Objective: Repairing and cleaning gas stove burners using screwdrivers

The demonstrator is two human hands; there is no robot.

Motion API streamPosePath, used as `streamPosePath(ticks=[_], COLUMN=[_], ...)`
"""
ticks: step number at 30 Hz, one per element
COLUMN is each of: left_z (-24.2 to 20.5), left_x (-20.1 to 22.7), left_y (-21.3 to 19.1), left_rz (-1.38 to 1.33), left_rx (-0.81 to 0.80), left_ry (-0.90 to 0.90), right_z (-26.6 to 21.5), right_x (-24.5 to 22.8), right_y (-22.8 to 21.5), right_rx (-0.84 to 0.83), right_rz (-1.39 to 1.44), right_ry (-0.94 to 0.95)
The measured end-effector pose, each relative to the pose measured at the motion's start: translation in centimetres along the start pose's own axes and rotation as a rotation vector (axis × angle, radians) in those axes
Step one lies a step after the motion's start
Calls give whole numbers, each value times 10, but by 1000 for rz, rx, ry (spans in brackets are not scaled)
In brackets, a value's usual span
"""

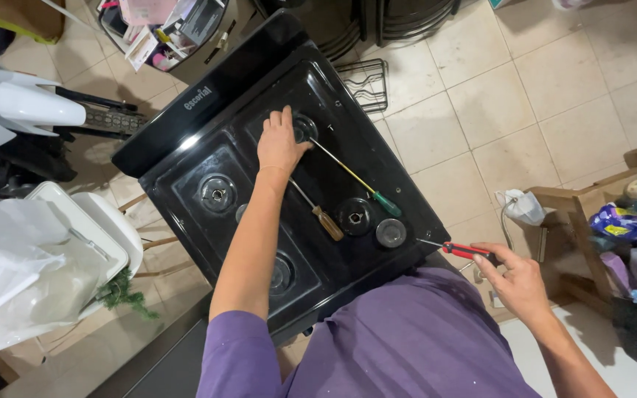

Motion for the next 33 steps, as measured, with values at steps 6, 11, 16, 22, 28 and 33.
streamPosePath(ticks=[6,11,16,22,28,33], left_z=[-1,0,-3,-4,-10,-13], left_x=[-12,-11,-7,-7,-7,-5], left_y=[24,29,20,24,17,8], left_rz=[71,119,11,13,-56,-121], left_rx=[41,48,15,74,54,25], left_ry=[62,71,46,84,14,31], right_z=[4,2,7,60,124,152], right_x=[7,3,-14,-104,-166,-154], right_y=[4,2,-15,-35,36,92], right_rx=[32,24,137,10,-201,-113], right_rz=[-20,110,372,756,-323,-601], right_ry=[-45,8,127,163,-417,-533])
Point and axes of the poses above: each hand's wrist, its own z-axis towards the middle knuckle, its own y-axis out of the palm, x = y × z, the point moved 1 cm from there along z, towards the middle knuckle, and after that the axes turned 13 degrees about -z, right-handed, at the moved point
